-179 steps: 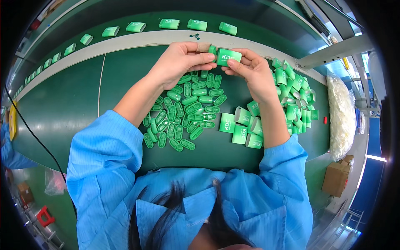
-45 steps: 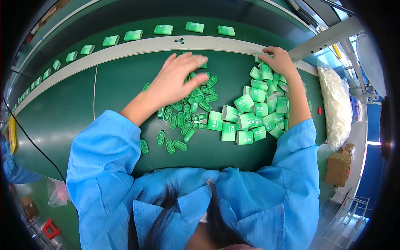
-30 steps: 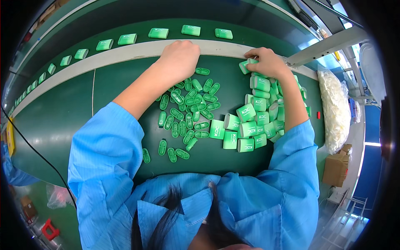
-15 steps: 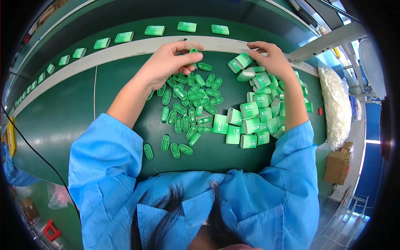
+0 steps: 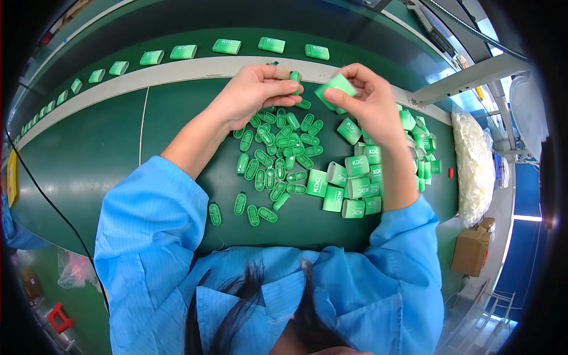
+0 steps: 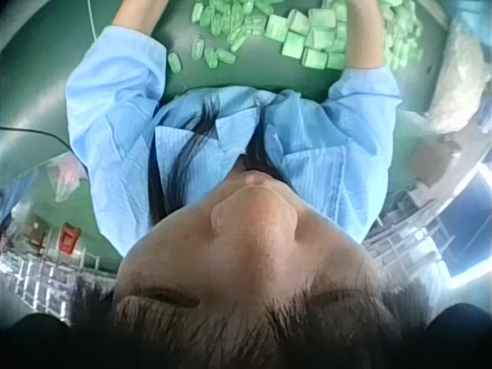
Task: The person assembles green capsule-shaped objects by hand on a green workbench. They pick up two halves, press them together, and place the finished units on a conveyor belt. At 00:27, the person refills their supply by pouring more halves from a blue bin onto the table and continues the assembly process.
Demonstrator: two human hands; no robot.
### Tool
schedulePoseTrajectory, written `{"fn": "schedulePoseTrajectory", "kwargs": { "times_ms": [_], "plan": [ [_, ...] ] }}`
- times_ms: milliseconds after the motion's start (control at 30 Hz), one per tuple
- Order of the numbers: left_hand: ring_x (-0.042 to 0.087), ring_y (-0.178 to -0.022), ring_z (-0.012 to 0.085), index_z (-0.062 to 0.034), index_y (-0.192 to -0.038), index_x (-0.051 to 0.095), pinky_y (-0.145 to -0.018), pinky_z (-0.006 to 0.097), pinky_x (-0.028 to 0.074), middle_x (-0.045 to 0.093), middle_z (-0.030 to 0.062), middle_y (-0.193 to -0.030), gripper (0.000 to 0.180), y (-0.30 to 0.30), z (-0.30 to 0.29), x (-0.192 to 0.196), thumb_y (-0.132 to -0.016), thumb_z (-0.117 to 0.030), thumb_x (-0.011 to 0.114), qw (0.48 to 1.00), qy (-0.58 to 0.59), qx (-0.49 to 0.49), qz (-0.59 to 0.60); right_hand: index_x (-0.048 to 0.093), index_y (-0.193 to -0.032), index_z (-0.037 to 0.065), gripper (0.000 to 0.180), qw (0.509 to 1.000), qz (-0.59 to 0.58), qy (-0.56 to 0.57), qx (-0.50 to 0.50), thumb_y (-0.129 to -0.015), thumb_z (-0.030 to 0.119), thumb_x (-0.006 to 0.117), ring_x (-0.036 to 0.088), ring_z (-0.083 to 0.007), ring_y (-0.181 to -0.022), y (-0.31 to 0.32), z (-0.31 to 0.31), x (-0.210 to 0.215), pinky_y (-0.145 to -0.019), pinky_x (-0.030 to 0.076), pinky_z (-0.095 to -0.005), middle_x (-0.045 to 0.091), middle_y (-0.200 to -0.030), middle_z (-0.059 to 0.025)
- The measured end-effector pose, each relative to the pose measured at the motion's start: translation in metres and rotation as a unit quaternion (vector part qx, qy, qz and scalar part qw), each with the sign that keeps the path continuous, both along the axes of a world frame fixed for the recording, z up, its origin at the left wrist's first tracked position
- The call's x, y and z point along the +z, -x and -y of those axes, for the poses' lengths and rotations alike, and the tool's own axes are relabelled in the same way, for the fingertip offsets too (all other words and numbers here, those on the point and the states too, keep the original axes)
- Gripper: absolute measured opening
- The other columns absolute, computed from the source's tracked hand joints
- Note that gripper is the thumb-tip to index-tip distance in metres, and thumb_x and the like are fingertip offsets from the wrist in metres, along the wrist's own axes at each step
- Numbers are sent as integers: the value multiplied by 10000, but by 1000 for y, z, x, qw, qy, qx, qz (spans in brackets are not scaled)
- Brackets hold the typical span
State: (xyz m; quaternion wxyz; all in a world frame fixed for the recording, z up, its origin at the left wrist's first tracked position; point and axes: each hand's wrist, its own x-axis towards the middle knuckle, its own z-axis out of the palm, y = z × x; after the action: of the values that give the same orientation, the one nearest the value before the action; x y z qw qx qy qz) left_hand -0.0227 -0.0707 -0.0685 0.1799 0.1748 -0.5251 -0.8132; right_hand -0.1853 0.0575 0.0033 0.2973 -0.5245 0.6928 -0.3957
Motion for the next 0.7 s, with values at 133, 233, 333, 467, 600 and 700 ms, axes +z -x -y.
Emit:
{"fn": "schedulePoseTrajectory", "kwargs": {
  "times_ms": [133,233,333,467,600,700],
  "plan": [
    [616,-919,134,1,-1143,569,-851,250,493,625,74,-1024,320,1,-6,-2,-864,-153,605,998,35,42,-3,533,-1066,-28,290,963,257,71,-22,-817,62,651,607,-118,-784,-5,8,-39,-657,490,-228,625,-944,-81],
    [609,-930,134,0,-1157,567,-865,263,484,629,64,-1028,329,4,-13,2,-866,-150,599,994,73,74,13,537,-1068,-38,281,966,250,66,-27,-819,42,638,623,-141,-801,0,8,-43,-710,510,-242,634,-959,-108],
    [602,-927,124,-1,-1170,563,-862,262,483,629,57,-1033,334,3,-16,3,-870,-144,593,991,88,96,20,540,-1074,-40,283,968,245,55,-17,-819,39,635,624,-144,-808,6,9,-43,-734,512,-247,639,-950,-112],
    [595,-925,113,-2,-1175,563,-848,252,484,625,52,-1045,330,5,-20,1,-874,-135,587,990,92,105,25,539,-1079,-45,292,964,260,53,-20,-817,36,638,617,-135,-796,7,9,-46,-738,507,-244,641,-940,-107],
    [600,-913,110,9,-1167,569,-816,240,496,629,70,-1038,332,7,-21,-4,-859,-110,608,987,113,110,-5,536,-1079,-52,300,957,284,62,1,-811,29,644,616,-135,-789,7,8,-51,-741,508,-246,641,-940,-112],
    [606,-896,112,16,-1162,570,-797,236,503,637,79,-1017,337,5,-24,-1,-846,-87,622,984,130,118,-10,536,-1080,-50,305,956,287,70,2,-807,23,649,617,-136,-794,5,6,-51,-739,508,-243,642,-936,-114]
  ]
}}
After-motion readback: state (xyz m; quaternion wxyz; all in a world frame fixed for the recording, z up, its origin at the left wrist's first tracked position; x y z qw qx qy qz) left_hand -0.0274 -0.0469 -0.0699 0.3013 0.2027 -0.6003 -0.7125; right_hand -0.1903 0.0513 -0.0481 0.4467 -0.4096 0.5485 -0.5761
